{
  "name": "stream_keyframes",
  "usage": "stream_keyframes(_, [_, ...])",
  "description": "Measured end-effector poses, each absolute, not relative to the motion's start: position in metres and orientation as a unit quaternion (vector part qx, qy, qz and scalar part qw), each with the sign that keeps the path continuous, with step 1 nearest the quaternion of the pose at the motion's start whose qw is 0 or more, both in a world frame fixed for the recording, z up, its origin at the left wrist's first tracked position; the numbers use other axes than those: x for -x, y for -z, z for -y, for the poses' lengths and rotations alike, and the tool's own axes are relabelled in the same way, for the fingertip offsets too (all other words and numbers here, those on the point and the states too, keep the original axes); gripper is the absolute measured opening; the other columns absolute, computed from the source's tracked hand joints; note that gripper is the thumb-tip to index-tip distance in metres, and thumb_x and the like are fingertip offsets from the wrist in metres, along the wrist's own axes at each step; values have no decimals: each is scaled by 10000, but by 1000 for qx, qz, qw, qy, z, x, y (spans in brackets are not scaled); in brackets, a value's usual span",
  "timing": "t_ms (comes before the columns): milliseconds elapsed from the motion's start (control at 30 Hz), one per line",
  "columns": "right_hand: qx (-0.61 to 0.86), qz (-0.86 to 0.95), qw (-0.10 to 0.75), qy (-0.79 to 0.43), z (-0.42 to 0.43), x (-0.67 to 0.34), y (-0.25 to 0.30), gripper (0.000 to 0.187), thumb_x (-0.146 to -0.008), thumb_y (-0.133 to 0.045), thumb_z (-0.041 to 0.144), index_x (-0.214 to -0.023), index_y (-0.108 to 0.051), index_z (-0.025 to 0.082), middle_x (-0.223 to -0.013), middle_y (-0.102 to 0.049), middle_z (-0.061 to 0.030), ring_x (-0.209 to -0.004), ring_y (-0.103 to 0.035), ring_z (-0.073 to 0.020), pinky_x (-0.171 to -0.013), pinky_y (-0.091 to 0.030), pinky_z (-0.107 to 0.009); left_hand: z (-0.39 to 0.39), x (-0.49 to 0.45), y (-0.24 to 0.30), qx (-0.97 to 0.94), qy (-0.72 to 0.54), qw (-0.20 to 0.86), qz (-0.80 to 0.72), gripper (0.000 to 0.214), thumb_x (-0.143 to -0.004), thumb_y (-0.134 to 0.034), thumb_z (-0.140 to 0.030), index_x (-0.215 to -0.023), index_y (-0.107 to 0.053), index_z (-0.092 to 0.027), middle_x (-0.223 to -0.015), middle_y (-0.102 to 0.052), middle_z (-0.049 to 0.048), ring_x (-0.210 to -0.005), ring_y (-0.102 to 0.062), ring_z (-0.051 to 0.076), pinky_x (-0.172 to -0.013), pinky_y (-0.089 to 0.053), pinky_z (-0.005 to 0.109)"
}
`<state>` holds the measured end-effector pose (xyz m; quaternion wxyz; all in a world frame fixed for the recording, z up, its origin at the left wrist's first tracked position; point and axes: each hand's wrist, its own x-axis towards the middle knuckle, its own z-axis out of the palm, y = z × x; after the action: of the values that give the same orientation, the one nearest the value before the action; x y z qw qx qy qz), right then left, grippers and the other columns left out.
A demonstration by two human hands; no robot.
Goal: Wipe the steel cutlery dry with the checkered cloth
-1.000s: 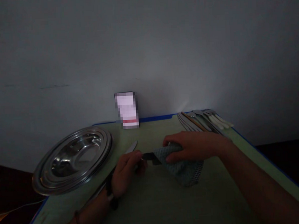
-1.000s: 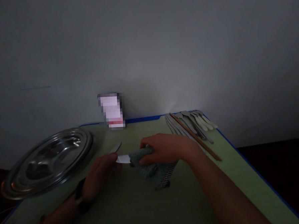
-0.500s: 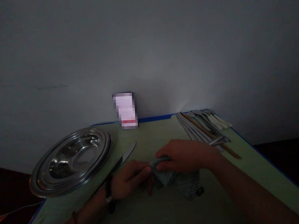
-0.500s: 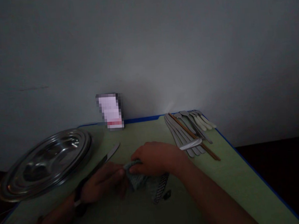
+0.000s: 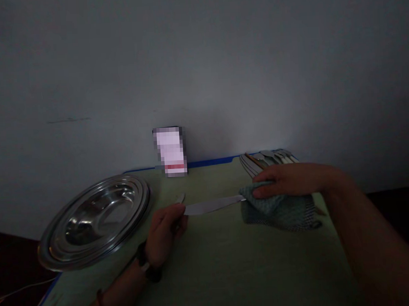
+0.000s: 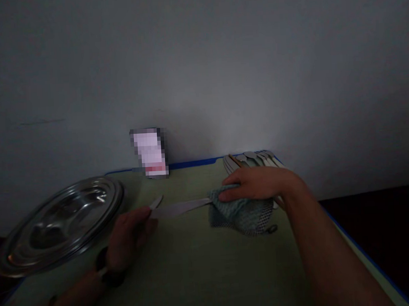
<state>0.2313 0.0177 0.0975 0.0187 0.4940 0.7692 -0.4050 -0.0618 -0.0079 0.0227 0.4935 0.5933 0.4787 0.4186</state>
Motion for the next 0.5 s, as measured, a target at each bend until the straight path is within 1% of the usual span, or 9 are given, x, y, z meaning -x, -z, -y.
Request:
stream_keyframes(33, [-501,-748,9,435,-19,-239,-96,474,-797,-474,601,-963,-642,189,-874,-671,-39,-753,-614,-171,-612,-446,-253,7,62,-22,-581,-435,483,-490,451,-807,-468,-405,-409,-465,-192,-362,-334,-49,-359,-291,86,-396,-233,230])
stream_keyframes(167, [-505,-727,-16,465,-21,-247,-92,479,-777,-496,607,-952,-642,186,-879,-673,-38,-748,-612,-165,-613,-458,-247,5,61,-17,-557,-482,485,-472,443,-802,-499,-405,-417,-478,-188,-376,-366,-34,-379,-312,92,-393,-253,227])
stream_keyframes(233, [-501,-739,-17,451,-21,-240,-93,481,-773,-498,615,-940,-639,187,-877,-669,-37,-753,-607,-164,-607,-451,-242,5,61,-15,-545,-501,495,-455,430,-817,-488,-447,-472,-498,-190,-417,-406,-29,-402,-353,100,-400,-299,223])
stream_keyframes(367, [-486,-774,-4,406,-21,-225,-97,479,-795,-460,622,-888,-629,183,-843,-652,-34,-743,-594,-156,-589,-428,-239,9,57,-13,-515,-511,541,-426,351,-813,-541,-480,-617,-562,-190,-530,-527,-14,-415,-423,101,-374,-332,214])
stream_keyframes(500, [-468,-799,11,377,-19,-213,-100,470,-818,-432,605,-896,-622,182,-848,-648,-36,-736,-591,-156,-577,-408,-244,11,53,-12,-507,-486,594,-392,354,-820,-566,-501,-688,-576,-173,-579,-567,-12,-436,-467,93,-377,-363,189])
